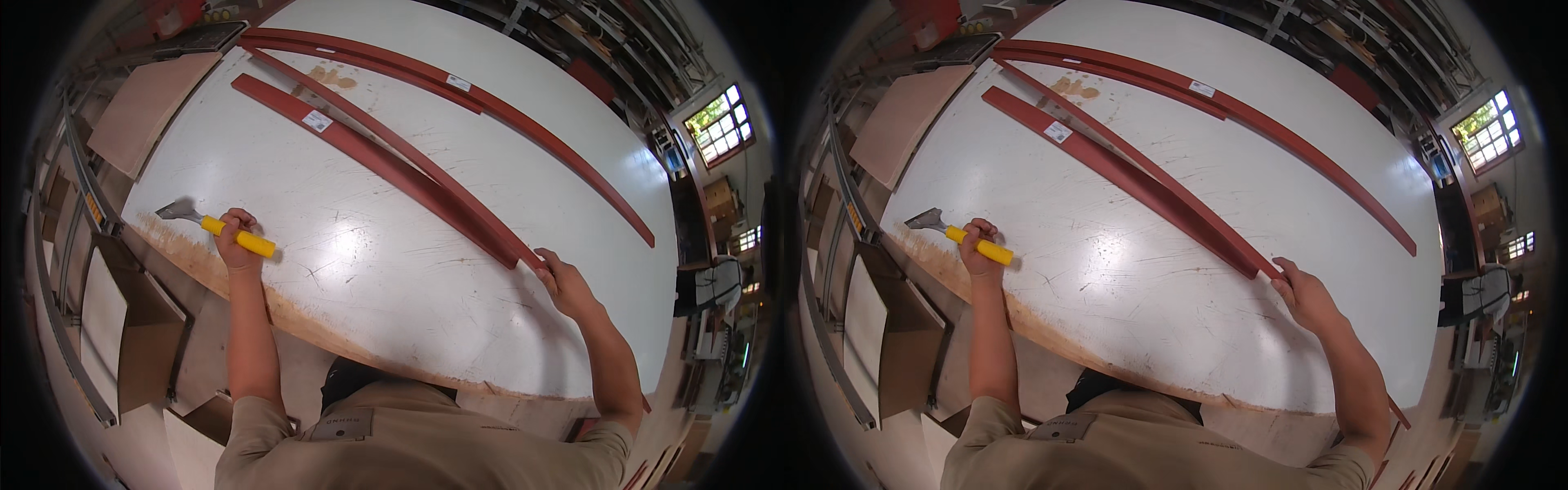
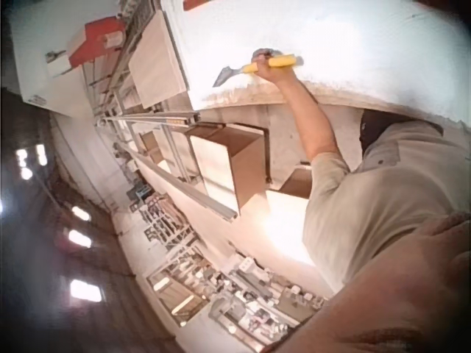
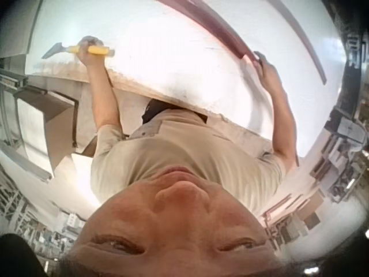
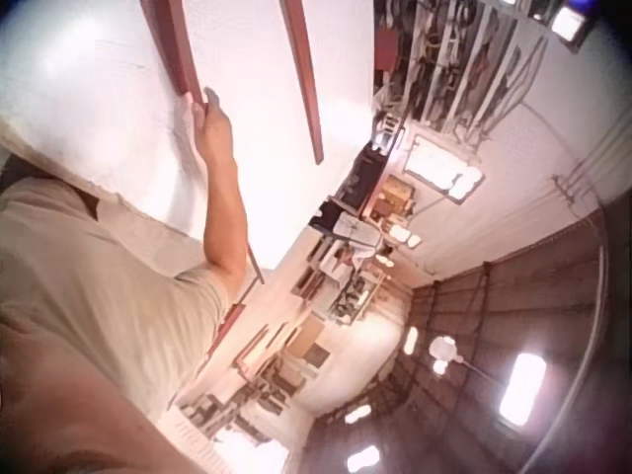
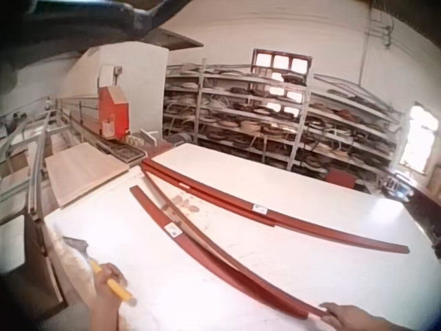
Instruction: The person uses a yellow-handled scraper to remove red material from the edges of a large white board. They repeatedly scrape along the edges, then place the removed strips onto a stack of red panels on the floor.
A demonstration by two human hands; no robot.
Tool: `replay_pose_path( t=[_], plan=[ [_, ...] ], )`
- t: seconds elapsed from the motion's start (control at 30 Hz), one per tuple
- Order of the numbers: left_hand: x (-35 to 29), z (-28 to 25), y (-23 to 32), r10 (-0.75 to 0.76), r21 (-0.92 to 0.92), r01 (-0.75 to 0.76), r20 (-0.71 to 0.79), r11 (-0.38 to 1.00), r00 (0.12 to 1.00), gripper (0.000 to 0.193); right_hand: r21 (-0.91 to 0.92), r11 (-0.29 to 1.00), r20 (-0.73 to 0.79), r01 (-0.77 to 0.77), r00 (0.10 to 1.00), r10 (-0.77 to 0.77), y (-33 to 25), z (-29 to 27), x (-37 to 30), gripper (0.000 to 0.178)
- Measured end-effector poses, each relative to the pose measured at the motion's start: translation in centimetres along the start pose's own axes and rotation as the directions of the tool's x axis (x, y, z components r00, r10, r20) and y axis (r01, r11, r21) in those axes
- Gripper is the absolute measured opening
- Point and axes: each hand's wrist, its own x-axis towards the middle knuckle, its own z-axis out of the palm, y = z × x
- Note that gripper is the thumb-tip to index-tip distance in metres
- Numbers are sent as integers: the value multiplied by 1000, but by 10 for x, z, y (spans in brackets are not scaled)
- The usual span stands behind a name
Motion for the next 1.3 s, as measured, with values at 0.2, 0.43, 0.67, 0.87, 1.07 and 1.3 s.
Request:
replay_pose_path(
  t=[0.2, 0.43, 0.67, 0.87, 1.07, 1.3],
  plan=[
    [-5, 5, 0, -80, -10, 83, 146, 997, 986, 11, 83, 996, 64, 45, 997, -50, -28, 28, -79, 57],
    [-14, 19, 4, -111, 231, 55, 237, 971, 965, 15, -283, 938, -299, 200, 911, -284, -19, 97, -78, 65],
    [-19, 16, 10, -126, 84, 114, 153, 990, 980, 12, -409, 887, -318, 216, 877, -361, -46, 123, -70, 66],
    [-18, 18, 11, -126, 49, 121, 136, 991, 983, 12, -463, 861, -371, 213, 835, -406, -17, 128, -44, 66],
    [-18, 25, 12, -134, 139, 114, 142, 984, 981, 15, -536, 777, -315, 330, 776, -547, -6, 112, -17, 58],
    [-29, 31, 7, -187, 232, 160, 98, 959, 977, 13, -455, 744, -347, 489, 672, -654, -6, 21, 115, 44]
  ],
)
